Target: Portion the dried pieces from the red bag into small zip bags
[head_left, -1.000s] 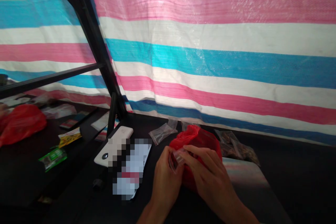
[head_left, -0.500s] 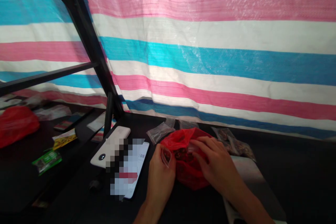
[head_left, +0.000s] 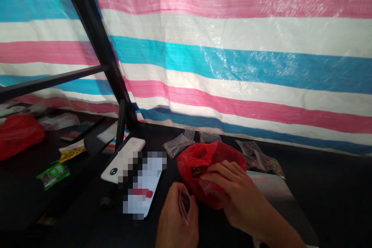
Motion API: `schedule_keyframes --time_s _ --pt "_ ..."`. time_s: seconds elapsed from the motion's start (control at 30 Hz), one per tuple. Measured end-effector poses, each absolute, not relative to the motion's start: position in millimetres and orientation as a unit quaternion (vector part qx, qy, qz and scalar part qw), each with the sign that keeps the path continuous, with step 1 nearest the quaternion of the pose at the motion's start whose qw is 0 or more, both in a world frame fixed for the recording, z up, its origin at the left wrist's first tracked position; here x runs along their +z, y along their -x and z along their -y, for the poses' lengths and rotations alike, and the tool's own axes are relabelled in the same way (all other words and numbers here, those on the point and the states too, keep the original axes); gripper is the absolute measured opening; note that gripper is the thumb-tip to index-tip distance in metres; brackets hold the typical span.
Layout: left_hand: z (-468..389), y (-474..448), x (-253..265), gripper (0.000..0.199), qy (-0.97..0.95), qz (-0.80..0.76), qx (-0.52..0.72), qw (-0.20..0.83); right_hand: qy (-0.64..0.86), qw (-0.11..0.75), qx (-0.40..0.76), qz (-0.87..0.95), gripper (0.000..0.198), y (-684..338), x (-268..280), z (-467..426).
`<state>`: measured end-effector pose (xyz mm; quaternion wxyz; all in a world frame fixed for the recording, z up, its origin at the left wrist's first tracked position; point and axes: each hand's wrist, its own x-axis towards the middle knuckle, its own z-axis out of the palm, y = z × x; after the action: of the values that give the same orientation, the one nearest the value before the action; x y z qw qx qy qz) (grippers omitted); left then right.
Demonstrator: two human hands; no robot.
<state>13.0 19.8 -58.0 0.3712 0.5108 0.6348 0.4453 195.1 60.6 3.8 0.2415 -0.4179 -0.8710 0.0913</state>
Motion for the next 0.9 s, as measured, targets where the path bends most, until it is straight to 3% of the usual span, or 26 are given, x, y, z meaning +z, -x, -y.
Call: schedule_keyframes --time_s 0.1,0.9 --pt "-17.5 -24.8 -60.0 0.008 -0.504 -0.611 0.444 0.419 0.436 0.226 0.091 0.866 0.040 -189.8 -7.9 -62.8" --pt "-25.4 -32.5 -57.8 0.016 -0.370 -0.538 0.570 0.498 0.481 0.236 0.063 0.842 0.034 -187.4 -12.8 -64.8"
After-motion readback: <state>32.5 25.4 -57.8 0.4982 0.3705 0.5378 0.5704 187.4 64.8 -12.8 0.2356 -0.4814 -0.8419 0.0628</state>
